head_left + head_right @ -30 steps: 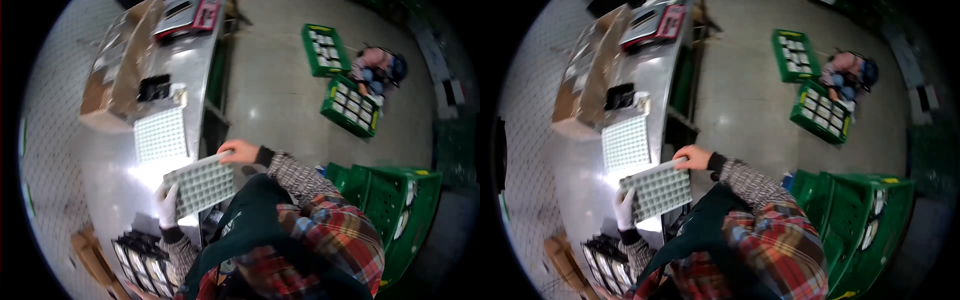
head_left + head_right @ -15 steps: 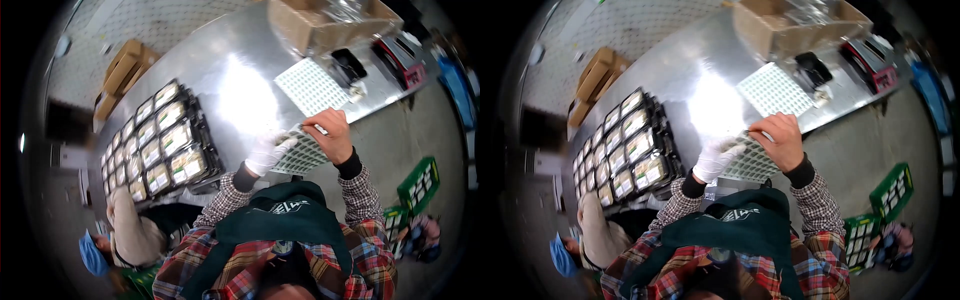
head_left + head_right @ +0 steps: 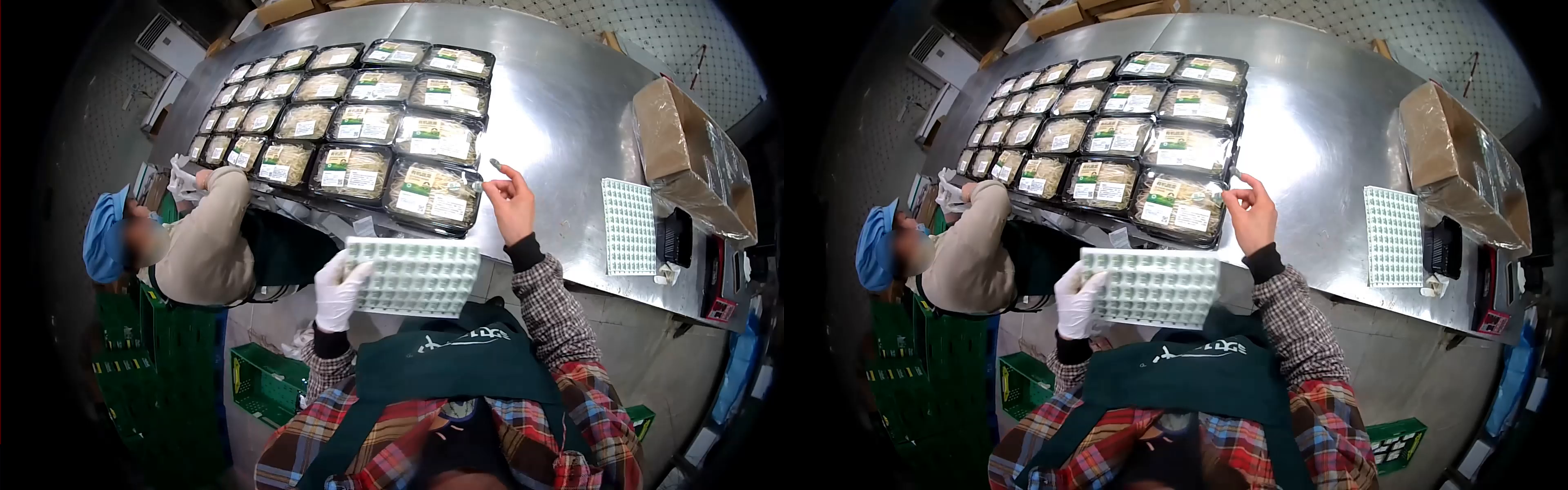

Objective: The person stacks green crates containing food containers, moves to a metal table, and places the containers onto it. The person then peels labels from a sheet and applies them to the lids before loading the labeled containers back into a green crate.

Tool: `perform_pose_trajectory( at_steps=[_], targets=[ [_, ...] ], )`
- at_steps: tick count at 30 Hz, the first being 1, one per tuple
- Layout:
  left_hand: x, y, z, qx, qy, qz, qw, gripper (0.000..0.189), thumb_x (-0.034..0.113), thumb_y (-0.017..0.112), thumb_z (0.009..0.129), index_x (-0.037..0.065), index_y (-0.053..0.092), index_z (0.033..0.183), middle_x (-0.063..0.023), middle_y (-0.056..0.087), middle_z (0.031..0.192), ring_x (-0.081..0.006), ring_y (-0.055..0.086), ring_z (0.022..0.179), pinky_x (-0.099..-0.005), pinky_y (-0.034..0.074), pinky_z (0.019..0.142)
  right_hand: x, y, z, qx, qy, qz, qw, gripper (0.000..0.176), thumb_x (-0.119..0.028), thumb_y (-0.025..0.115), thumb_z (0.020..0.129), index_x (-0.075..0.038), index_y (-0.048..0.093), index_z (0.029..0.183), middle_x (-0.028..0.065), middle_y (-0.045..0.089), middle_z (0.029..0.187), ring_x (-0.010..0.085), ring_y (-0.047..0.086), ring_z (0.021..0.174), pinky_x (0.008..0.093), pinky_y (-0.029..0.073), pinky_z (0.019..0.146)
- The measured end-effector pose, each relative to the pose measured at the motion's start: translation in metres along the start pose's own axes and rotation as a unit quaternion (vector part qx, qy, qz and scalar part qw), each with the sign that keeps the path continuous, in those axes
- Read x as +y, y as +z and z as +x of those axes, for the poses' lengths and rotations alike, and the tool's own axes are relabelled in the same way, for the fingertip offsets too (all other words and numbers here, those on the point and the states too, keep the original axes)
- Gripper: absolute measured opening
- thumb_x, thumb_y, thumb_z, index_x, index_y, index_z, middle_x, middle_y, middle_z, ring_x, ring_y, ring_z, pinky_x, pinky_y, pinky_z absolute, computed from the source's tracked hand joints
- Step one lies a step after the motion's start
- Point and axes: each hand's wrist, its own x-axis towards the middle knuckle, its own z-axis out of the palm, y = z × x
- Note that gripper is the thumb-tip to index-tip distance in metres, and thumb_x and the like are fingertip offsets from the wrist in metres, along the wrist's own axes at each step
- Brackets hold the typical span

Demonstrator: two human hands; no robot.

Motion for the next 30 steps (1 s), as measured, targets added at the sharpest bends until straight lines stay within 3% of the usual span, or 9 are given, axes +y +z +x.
perform_pose_trajectory(
  at_steps=[2, 4, 7, 10, 14, 17, 21, 25, 30],
  targets=[
    [-0.007, -0.035, -0.001, 0.042, -0.01, -0.026, 0.999, 0.019, 0.005, 0.062, 0.085, -0.002, 0.062, 0.103, -0.0032, 0.066, 0.087, -0.0058, 0.06, 0.073, -0.0194, 0.047, 0.065, -0.001, 0.025, 0.023, 0.055, -0.025, -0.059, 0.996, 0.043, -0.013, 0.068, 0.08, 0.004, 0.052, 0.116, 0.0018, 0.065, 0.077, 0.0054, 0.049, 0.065, 0.0214, 0.041, 0.062],
    [-0.005, -0.054, 0.001, 0.061, -0.032, -0.041, 0.997, 0.016, 0.003, 0.061, 0.085, -0.001, 0.062, 0.101, -0.0021, 0.065, 0.084, -0.0048, 0.058, 0.072, -0.0189, 0.046, 0.065, 0.006, 0.044, 0.055, 0.094, -0.023, -0.092, 0.991, 0.041, -0.02, 0.067, 0.079, -0.003, 0.055, 0.114, 0.0036, 0.068, 0.079, 0.0131, 0.056, 0.066, 0.0295, 0.045, 0.066],
    [-0.006, -0.071, 0.008, 0.022, -0.027, -0.033, 0.999, 0.014, 0.003, 0.059, 0.087, 0.0, 0.061, 0.1, -0.0001, 0.064, 0.083, -0.0045, 0.057, 0.073, -0.0191, 0.045, 0.068, 0.019, 0.071, 0.097, 0.105, -0.052, -0.232, 0.965, 0.044, -0.025, 0.067, 0.078, -0.008, 0.054, 0.117, -0.0041, 0.067, 0.078, 0.0197, 0.059, 0.082, 0.0394, 0.038, 0.084],
    [-0.008, -0.08, 0.017, -0.01, -0.016, -0.04, 0.999, 0.015, 0.003, 0.06, 0.086, 0.0, 0.06, 0.1, -0.0011, 0.064, 0.086, -0.0052, 0.057, 0.075, -0.0202, 0.046, 0.069, 0.028, 0.095, 0.109, 0.084, -0.076, -0.41, 0.905, 0.047, -0.023, 0.066, 0.076, -0.012, 0.052, 0.119, -0.0055, 0.066, 0.074, 0.0206, 0.058, 0.084, 0.0391, 0.035, 0.087],
    [-0.002, -0.084, 0.025, -0.003, -0.027, -0.071, 0.997, 0.015, 0.003, 0.061, 0.085, 0.0, 0.06, 0.099, -0.0027, 0.065, 0.088, -0.0061, 0.058, 0.076, -0.0213, 0.047, 0.07, 0.02, 0.097, 0.097, 0.128, -0.106, -0.419, 0.893, 0.044, -0.02, 0.067, 0.075, -0.011, 0.052, 0.115, 0.0078, 0.057, 0.099, 0.0272, 0.056, 0.093, 0.0409, 0.043, 0.081],
    [-0.006, -0.089, 0.039, -0.004, -0.012, -0.1, 0.995, 0.017, 0.004, 0.061, 0.085, -0.001, 0.059, 0.101, -0.0039, 0.066, 0.09, -0.0073, 0.059, 0.077, -0.0225, 0.048, 0.071, 0.029, 0.084, 0.11, 0.133, -0.12, -0.391, 0.903, 0.042, -0.019, 0.067, 0.076, -0.01, 0.05, 0.114, 0.0125, 0.05, 0.106, 0.0298, 0.055, 0.096, 0.0408, 0.045, 0.079],
    [0.003, -0.08, 0.056, 0.014, 0.003, -0.131, 0.991, 0.02, 0.003, 0.06, 0.086, -0.001, 0.057, 0.105, -0.0051, 0.066, 0.094, -0.0082, 0.06, 0.079, -0.0226, 0.048, 0.072, 0.052, 0.075, 0.179, 0.198, -0.129, -0.28, 0.931, 0.019, -0.027, 0.065, 0.078, -0.008, 0.067, 0.079, 0.0109, 0.057, 0.11, 0.0296, 0.051, 0.106, 0.0424, 0.041, 0.088],
    [0.015, -0.06, 0.067, 0.055, 0.0, -0.152, 0.987, 0.021, 0.003, 0.059, 0.086, -0.002, 0.056, 0.106, -0.0059, 0.065, 0.096, -0.0088, 0.06, 0.08, -0.0236, 0.049, 0.074, 0.035, 0.098, 0.214, 0.131, -0.058, -0.413, 0.9, 0.021, -0.029, 0.064, 0.077, -0.01, 0.07, 0.082, 0.0042, 0.059, 0.105, 0.0249, 0.052, 0.102, 0.0435, 0.041, 0.085],
    [0.029, -0.042, 0.079, 0.107, 0.007, -0.167, 0.98, 0.02, 0.002, 0.057, 0.087, -0.002, 0.056, 0.107, -0.0061, 0.065, 0.097, -0.0093, 0.061, 0.083, -0.0236, 0.049, 0.075, 0.037, 0.1, 0.225, 0.048, -0.037, -0.503, 0.862, 0.03, -0.031, 0.065, 0.077, -0.006, 0.063, 0.093, 0.0107, 0.052, 0.102, 0.0282, 0.054, 0.096, 0.0466, 0.045, 0.076]
  ],
)
